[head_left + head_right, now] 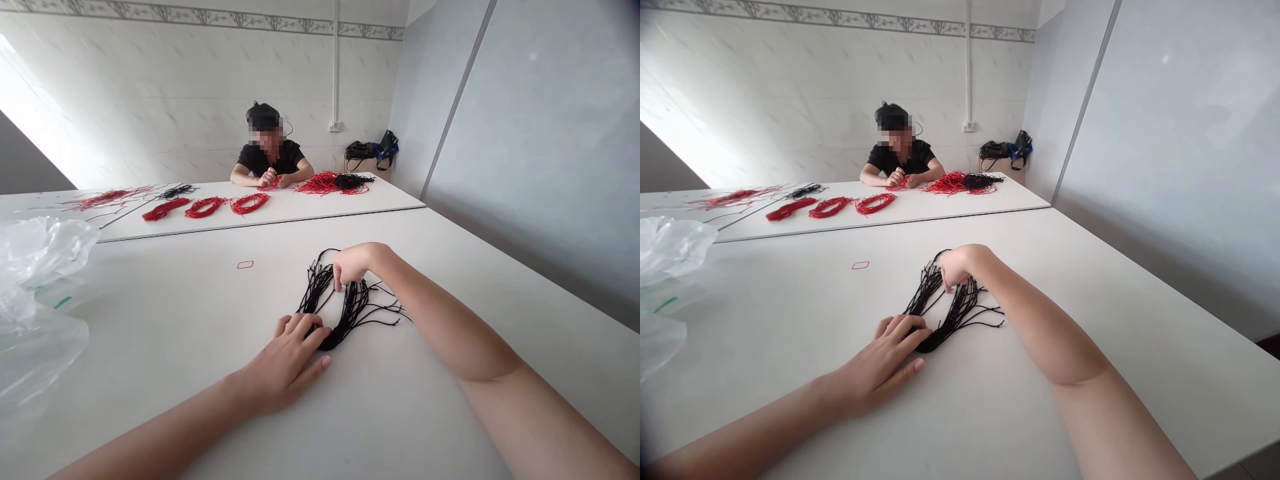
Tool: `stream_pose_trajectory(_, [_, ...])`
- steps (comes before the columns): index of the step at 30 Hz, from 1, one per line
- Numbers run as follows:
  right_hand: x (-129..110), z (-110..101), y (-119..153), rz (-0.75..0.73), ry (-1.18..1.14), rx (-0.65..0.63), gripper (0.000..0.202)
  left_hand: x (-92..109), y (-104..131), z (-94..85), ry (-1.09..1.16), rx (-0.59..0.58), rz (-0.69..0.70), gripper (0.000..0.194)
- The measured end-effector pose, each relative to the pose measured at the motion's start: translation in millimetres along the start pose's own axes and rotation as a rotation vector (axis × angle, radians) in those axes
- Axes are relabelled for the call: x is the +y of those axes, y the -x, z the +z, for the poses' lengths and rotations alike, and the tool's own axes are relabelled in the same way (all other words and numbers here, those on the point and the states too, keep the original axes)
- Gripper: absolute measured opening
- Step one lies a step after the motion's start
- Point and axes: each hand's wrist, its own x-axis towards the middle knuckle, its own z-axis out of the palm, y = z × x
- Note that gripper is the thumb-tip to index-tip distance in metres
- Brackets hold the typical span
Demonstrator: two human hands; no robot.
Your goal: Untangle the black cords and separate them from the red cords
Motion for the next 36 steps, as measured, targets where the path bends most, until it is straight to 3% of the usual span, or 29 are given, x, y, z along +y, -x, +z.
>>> stream_pose_trajectory(8, [3.2,-3.6,-0.5,0.082,0.017,0.047,0.034,-1.4,0.7,1.1,-0.006,-0.003,-0.005,0.031])
stream_pose_trajectory(16, [-3.8,0.4,-6.0,-0.071,-0.026,0.072,0.036,1.1,-1.3,-1.1,-0.002,-0.024,-0.012,0.031])
stream_pose_trajectory(28, [-0.4,-3.5,-3.5,0.097,-0.01,0.124,0.029,0.1,-0.5,0.4,-0.015,-0.035,-0.016,0.031])
stream_pose_trajectory(36, [0.1,-0.6,-5.6,-0.033,-0.044,0.116,0.032,0.5,-0.2,0.3,-0.022,-0.052,-0.029,0.031])
